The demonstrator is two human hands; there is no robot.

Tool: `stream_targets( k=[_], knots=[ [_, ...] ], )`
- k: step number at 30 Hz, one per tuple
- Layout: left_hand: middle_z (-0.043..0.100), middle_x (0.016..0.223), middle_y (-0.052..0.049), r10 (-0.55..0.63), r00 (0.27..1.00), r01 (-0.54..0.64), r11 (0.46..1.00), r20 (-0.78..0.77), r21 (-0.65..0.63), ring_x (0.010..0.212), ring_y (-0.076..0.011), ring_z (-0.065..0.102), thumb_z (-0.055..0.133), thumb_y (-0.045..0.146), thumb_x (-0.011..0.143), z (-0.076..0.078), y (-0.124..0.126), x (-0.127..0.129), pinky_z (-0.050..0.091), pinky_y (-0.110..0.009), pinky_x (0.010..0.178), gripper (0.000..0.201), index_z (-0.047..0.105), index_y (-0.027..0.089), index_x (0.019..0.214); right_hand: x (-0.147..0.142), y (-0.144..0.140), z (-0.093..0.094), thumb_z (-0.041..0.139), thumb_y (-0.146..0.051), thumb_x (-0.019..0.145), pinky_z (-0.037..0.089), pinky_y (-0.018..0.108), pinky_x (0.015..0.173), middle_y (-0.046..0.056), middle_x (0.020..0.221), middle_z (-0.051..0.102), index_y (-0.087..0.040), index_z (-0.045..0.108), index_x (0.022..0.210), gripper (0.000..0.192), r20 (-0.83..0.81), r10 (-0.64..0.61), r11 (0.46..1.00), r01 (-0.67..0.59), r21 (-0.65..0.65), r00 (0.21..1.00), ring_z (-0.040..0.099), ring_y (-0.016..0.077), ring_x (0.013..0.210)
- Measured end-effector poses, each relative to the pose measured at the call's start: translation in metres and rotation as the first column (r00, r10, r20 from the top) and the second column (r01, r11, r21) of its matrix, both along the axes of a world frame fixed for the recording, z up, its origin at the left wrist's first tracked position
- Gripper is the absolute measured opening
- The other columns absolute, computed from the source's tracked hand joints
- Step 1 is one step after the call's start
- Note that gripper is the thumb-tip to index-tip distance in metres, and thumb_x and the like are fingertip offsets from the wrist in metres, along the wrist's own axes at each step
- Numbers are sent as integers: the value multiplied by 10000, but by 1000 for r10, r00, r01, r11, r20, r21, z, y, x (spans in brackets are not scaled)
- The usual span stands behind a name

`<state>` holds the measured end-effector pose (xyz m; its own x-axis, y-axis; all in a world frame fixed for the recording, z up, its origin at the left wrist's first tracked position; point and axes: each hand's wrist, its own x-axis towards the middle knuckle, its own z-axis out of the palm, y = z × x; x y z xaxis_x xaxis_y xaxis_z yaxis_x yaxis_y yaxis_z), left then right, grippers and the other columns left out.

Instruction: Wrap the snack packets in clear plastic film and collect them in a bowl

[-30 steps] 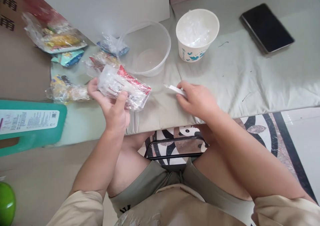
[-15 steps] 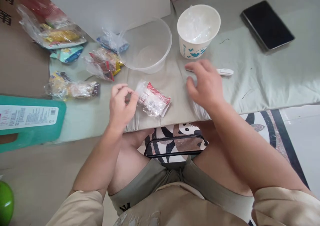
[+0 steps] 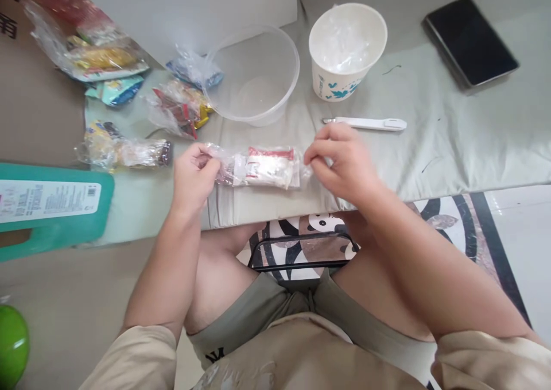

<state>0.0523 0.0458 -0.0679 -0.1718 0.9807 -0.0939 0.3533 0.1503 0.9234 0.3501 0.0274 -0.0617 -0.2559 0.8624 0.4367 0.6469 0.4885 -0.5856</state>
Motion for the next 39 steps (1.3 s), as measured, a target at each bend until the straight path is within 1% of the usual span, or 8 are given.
stream_targets(
  k=[6, 11, 14, 18, 22, 25, 33, 39],
  knots=[
    [727, 909, -19, 38, 993, -24, 992, -110, 124, 667, -145, 655, 621, 186, 729, -4, 2, -18, 465, -248, 543, 316, 628, 251, 1038, 21, -1, 6, 513, -64, 760, 551, 484, 888, 70, 970, 746, -244, 713, 693, 277, -21, -317, 948, 318, 22, 948, 710, 265, 952],
    [693, 1259, -118, -236, 930, 320, 898, -282, 303, 1172, -287, 682, 606, 498, 891, 0, -1, -14, 558, -444, 1004, 384, 701, 220, 1138, 5, -2, 8, 648, -239, 796, 562, 491, 952, 94, 1164, 775, -222, 650, 1234, 439, -66, -195, 976, 186, -116, 979, 715, 291, 1078],
    [672, 1303, -99, -263, 814, 445, 855, -518, 265, 1221, -269, 660, 700, 364, 849, 3, -4, -9, 512, -450, 1113, 220, 758, 223, 1008, 0, 0, 5, 677, -306, 829, 559, 502, 917, 46, 919, 761, -258, 674, 1126, 301, 48, -115, 980, 121, -156, 992, 709, 292, 959],
    [702, 1244, -62, -172, 804, 450, 801, -569, 394, 1232, -262, 666, 649, 223, 856, 11, -8, -8, 522, -459, 1120, 109, 756, 240, 869, 2, -3, 3, 582, -243, 891, 559, 474, 883, 46, 835, 690, -261, 658, 881, 78, 58, -114, 992, 117, -37, 992, 695, 266, 893],
    [770, 960, -23, -129, 788, 522, 659, -602, 542, 996, -229, 747, 647, 170, 794, 26, -17, -6, 612, -412, 928, 95, 705, 244, 782, -1, -6, 0, 625, -243, 827, 500, 560, 1057, 137, 1359, 661, -242, 609, 1254, 427, 89, -46, 994, 37, 98, 995, 630, 351, 1274],
    [781, 828, 5, -221, 752, 620, 560, -622, 551, 713, -158, 724, 624, 103, 757, 37, -26, -2, 591, -297, 665, 156, 697, 238, 786, -4, -7, 1, 623, -254, 851, 394, 614, 1153, 104, 1272, 712, -255, 614, 1288, 438, 195, 12, 994, -33, 106, 981, 629, 344, 1273],
    [528, 472, 65, -399, 598, 649, 750, -695, 128, 440, -88, 460, 591, 199, 806, 58, -37, -11, 386, -242, 506, 144, 657, 223, 680, 8, -22, 28, 513, -227, 976, 419, 315, 648, -5, 654, 648, -255, 720, 895, 224, 315, 388, 921, -354, -160, 866, 553, 147, 600],
    [553, 452, 49, -744, 576, 658, 668, -340, -348, 433, -103, 472, 622, 385, 853, 60, -36, -14, 374, -260, 520, 242, 762, 225, 738, 3, -22, 28, 408, -487, 1057, 305, 298, 541, -24, 537, 570, -238, 719, 832, 458, 125, 580, 716, -431, -549, 805, 459, 121, 467]
  ],
)
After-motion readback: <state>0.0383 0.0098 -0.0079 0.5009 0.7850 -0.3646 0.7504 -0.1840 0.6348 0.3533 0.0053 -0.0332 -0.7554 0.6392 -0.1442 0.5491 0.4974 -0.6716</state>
